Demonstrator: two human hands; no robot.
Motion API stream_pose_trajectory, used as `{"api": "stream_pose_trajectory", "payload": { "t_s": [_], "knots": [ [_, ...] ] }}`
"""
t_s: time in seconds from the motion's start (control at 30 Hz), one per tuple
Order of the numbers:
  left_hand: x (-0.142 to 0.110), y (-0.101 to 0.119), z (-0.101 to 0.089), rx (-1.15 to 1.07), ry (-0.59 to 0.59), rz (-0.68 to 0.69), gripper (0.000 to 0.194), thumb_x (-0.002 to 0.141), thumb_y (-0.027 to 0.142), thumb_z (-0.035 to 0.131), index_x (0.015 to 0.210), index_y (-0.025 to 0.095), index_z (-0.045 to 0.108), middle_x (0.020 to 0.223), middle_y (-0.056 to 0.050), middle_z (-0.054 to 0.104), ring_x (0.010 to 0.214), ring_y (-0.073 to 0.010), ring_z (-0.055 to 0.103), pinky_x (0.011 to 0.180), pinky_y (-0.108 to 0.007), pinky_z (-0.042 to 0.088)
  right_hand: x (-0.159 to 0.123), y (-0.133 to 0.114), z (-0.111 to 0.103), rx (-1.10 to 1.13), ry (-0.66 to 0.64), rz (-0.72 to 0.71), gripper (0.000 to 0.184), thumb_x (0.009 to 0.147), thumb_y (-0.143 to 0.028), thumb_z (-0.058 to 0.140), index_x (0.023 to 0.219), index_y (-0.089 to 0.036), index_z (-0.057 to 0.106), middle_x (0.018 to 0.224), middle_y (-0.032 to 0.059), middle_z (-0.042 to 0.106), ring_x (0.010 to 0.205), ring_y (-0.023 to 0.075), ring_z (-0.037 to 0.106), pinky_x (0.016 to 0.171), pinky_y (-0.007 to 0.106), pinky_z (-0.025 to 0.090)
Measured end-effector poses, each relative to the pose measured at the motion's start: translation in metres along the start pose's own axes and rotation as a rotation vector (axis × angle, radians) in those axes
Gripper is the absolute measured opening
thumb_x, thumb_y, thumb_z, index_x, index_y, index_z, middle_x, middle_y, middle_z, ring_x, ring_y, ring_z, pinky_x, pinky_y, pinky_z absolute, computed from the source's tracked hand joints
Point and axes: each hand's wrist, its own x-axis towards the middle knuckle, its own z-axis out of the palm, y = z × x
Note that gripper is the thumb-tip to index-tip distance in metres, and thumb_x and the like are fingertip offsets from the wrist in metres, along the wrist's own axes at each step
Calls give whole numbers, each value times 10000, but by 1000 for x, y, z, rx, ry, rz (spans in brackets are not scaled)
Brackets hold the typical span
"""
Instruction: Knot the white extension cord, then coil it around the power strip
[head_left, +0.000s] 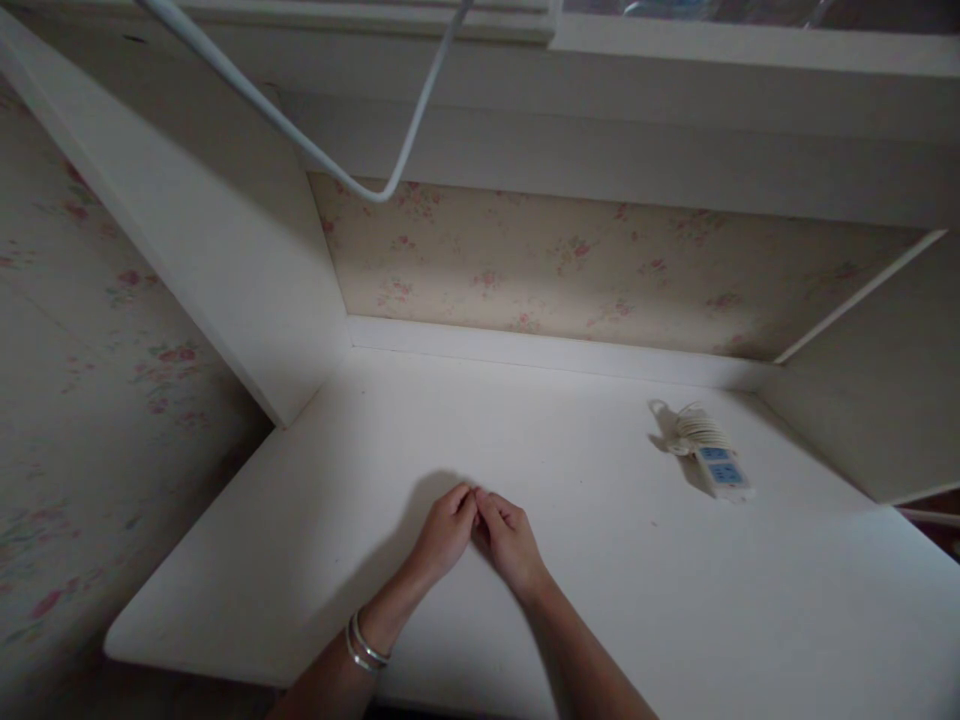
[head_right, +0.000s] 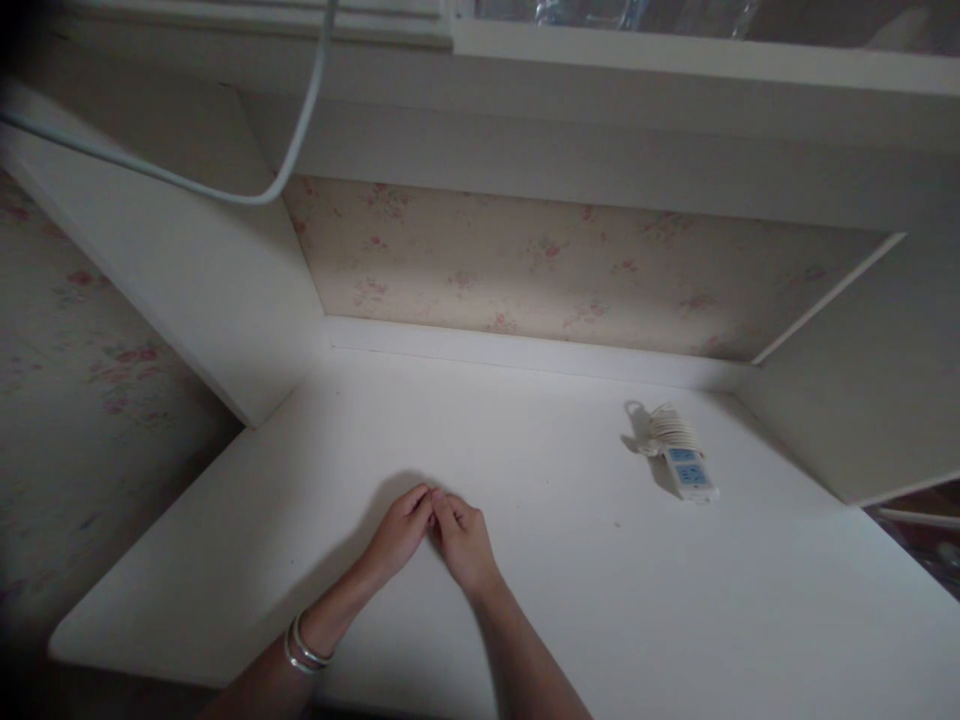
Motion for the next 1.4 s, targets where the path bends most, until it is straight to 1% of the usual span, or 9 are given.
{"api": "stream_pose_trajectory", "payload": {
  "t_s": [0.3, 0.53, 0.77, 1.03, 1.2, 1.27, 1.3, 1.37, 1.4],
  "knots": [
    [-1, 2, -1, -6, 1, 1, 317, 895, 407, 420, 672, 188, 473, 627, 20, 491, 619, -134, 446, 586, -250, 334, -1, -1, 1, -4, 19, 30, 489, 855, -605, 449, 607, -190, 516, 543, -35, 399, 539, 111, 333, 509, 248, 271],
    [0, 0, 0, -4, 2, 4, 326, 897, 414, 422, 664, 189, 460, 624, 25, 480, 620, -130, 441, 595, -249, 337, 0, 1, 1, 21, -10, 21, 467, 881, -571, 441, 614, -190, 470, 558, -43, 351, 544, 104, 304, 503, 244, 246],
    [0, 1, 0, -19, -8, 4, 320, 902, 416, 411, 684, 191, 475, 630, 26, 480, 622, -133, 447, 595, -250, 344, 0, 3, 0, 31, -8, 34, 462, 885, -565, 445, 618, -189, 476, 568, -40, 358, 548, 105, 308, 505, 242, 251],
    [0, -2, 0, 11, 9, 9, 310, 895, 399, 417, 677, 191, 488, 624, 24, 493, 613, -131, 448, 589, -245, 337, -1, 0, -1, 41, -26, 28, 450, 894, -543, 445, 623, -186, 486, 562, -42, 361, 541, 102, 306, 499, 243, 238],
    [-1, 3, -1, 13, 3, 4, 307, 893, 395, 412, 677, 190, 487, 629, 24, 500, 620, -130, 458, 599, -244, 343, -1, 0, 1, 56, -19, 46, 461, 878, -566, 460, 617, -188, 480, 549, -44, 368, 525, 100, 310, 490, 243, 233],
    [-2, 7, -1, 5, -12, 7, 309, 891, 385, 407, 665, 189, 481, 630, 24, 502, 631, -129, 465, 606, -241, 345, -2, -1, -4, 81, -39, 81, 465, 873, -582, 456, 624, -191, 481, 520, -50, 371, 497, 98, 303, 478, 244, 221],
    [-2, 8, -1, 6, -19, 3, 311, 890, 388, 407, 662, 189, 480, 628, 25, 498, 634, -129, 463, 604, -239, 342, -3, -3, -9, 82, -50, 105, 465, 872, -587, 453, 631, -192, 486, 503, -53, 374, 481, 96, 295, 470, 246, 212],
    [-2, 11, -1, 22, -26, -23, 328, 887, 416, 411, 657, 190, 472, 608, 34, 467, 619, -125, 442, 587, -238, 325, -2, -9, -30, 34, -49, 150, 464, 872, -594, 447, 649, -191, 499, 483, -57, 381, 459, 95, 286, 458, 248, 201],
    [-3, 12, -1, 33, -27, -42, 342, 884, 438, 414, 651, 192, 460, 594, 41, 441, 604, -122, 425, 576, -238, 314, -2, -14, -45, -20, -33, 162, 463, 870, -594, 448, 652, -189, 507, 489, -54, 393, 460, 96, 295, 459, 247, 210]
  ]
}}
